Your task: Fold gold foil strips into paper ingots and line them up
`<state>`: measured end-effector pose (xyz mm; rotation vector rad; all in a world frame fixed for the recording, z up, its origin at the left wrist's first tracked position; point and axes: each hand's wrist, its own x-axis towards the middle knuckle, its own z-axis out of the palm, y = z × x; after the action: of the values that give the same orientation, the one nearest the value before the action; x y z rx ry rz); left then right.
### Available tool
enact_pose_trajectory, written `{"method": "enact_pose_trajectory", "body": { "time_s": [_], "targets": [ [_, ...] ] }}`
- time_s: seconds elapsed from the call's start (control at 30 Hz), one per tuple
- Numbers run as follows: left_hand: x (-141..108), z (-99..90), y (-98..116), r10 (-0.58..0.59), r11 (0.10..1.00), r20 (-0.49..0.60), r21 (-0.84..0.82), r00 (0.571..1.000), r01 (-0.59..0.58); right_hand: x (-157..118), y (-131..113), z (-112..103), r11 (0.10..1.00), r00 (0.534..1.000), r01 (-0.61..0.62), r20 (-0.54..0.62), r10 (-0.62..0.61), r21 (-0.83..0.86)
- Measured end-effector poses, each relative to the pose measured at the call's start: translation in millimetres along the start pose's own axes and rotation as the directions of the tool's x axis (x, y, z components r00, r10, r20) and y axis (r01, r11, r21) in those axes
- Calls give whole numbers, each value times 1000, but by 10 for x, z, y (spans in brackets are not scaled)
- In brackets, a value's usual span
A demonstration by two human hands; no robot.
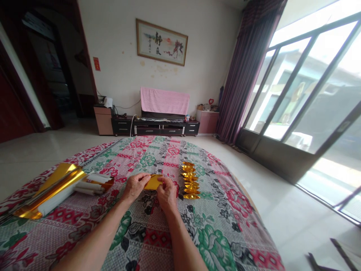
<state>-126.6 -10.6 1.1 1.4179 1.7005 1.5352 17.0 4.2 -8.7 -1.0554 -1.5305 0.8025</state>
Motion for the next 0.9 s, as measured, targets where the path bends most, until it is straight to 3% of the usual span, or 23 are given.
{"method": "enact_pose_trajectory", "body": {
  "time_s": [0.4, 0.63, 0.9],
  "targets": [
    [0, -3, -5, 16, 999, 17, 28, 1000, -17, -2, 4, 6, 995, 999, 41, -10, -42, -94],
    [-25, 32, -22, 57, 985, 194, -168, 979, -24, -1, 28, -3, 998, 998, 21, -61, -24, -54],
    [-25, 6, -2, 61, 963, 296, -270, 953, 22, 23, 83, 18, 998, 995, 40, -85, -44, -49]
  ]
}}
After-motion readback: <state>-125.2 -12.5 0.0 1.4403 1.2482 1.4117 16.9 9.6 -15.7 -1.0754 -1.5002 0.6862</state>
